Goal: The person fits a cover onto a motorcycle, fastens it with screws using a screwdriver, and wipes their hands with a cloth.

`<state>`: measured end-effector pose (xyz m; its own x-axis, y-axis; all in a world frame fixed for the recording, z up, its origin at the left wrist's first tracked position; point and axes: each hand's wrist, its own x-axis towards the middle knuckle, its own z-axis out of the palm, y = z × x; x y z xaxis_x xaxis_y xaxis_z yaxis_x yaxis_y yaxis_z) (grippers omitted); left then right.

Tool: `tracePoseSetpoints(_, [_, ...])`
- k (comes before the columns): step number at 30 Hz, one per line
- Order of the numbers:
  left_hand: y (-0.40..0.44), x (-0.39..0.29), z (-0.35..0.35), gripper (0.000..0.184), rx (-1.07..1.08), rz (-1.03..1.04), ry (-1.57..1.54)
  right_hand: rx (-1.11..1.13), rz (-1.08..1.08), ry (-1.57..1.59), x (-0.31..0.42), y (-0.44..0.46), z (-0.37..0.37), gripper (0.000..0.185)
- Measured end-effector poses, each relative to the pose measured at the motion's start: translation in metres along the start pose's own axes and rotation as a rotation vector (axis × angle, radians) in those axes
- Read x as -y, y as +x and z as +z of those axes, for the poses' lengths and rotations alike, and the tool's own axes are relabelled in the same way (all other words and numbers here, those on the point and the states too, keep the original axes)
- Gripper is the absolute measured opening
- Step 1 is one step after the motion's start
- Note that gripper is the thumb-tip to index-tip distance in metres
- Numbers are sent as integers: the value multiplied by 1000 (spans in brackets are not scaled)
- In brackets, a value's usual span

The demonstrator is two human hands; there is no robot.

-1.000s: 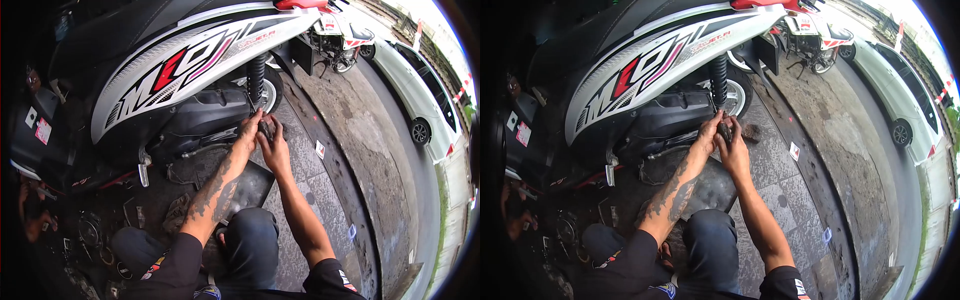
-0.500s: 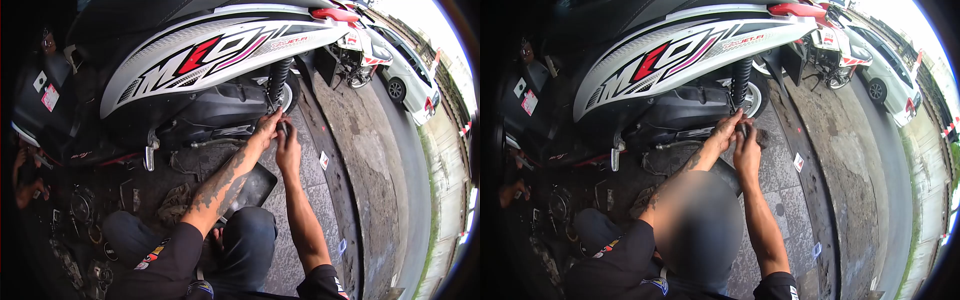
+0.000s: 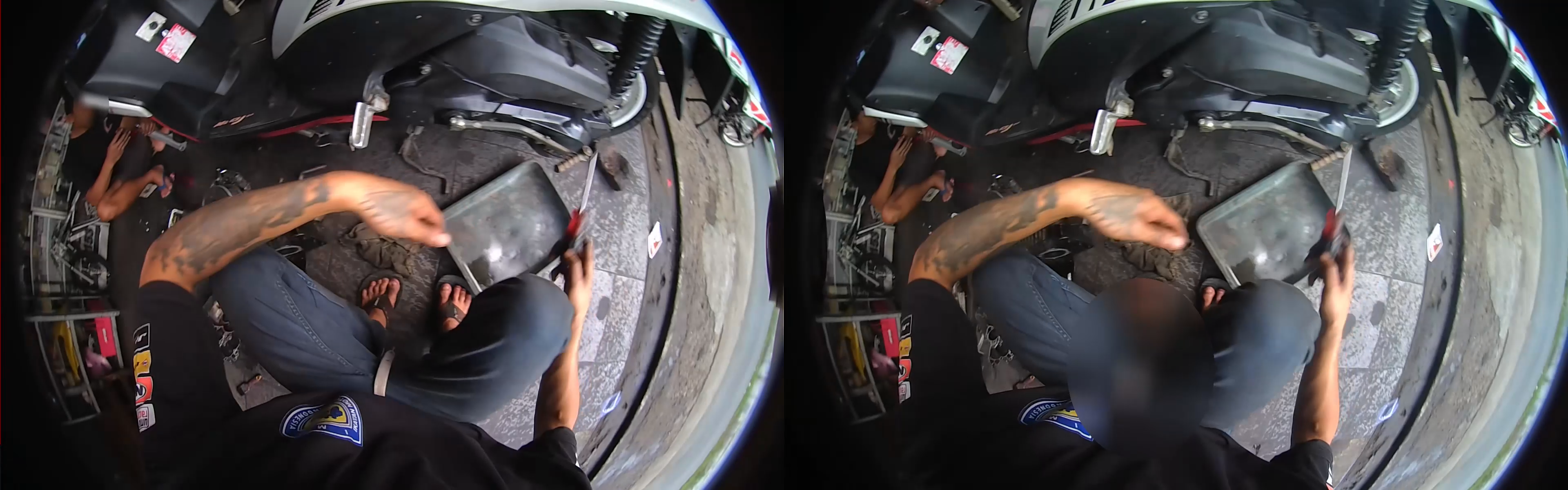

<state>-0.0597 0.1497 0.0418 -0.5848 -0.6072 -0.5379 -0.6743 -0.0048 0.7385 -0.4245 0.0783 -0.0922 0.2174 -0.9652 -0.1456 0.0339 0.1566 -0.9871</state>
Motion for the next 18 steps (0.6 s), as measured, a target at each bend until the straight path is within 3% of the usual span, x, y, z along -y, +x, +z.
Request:
tracePoseSetpoints(1, [-21,12,4,68,44,-111,-25,19,-241,-310,-35,-12,6,42])
tracePoseSetpoints(3, [-54,55,18,54,4,-233,-243,65,-200,-673,-117,-37,18,49])
tracePoseSetpoints(5, [-70,95,33,43,-122,-365,-410,369,169,-787,-133,-37,43,54])
tracePoseSetpoints(6, [-72,116,40,38,-225,-398,-415,637,247,-839,-116,-31,64,56])
tracePoseSetpoints(7, [-67,139,56,32,-397,-348,-418,722,-45,-825,-121,-46,73,55])
tracePoseSetpoints(8, [-56,167,78,30,-597,-320,-203,831,-58,-798,-135,-43,81,53])
tracePoseSetpoints(9, [-41,178,100,32,-811,-333,-128,942,-68,-763,-147,-39,90,52])
tracePoseSetpoints(10, [-24,190,116,38,-888,-333,-38,1050,-74,-722,-159,-36,99,52])
tracePoseSetpoints(11, [-4,210,135,49,-969,-249,250,1078,-84,-757,-159,-35,104,50])
tracePoseSetpoints(12, [14,221,150,66,-887,-364,191,1102,-99,-788,-153,-33,113,47])
tracePoseSetpoints(13, [30,225,163,78,-832,-504,334,1102,-18,-819,-147,-29,120,51])
tracePoseSetpoints(14, [43,231,174,83,-819,-577,361,1108,71,-857,-141,-29,122,54])
tracePoseSetpoints(15, [59,245,187,80,-789,-643,307,1087,129,-761,-139,-30,121,46])
tracePoseSetpoints(16, [68,255,200,58,-967,-589,364,1061,84,-746,-125,-31,123,40])
tracePoseSetpoints(18, [68,263,206,33,-1186,-470,208,1049,78,-699,-129,-28,113,39])
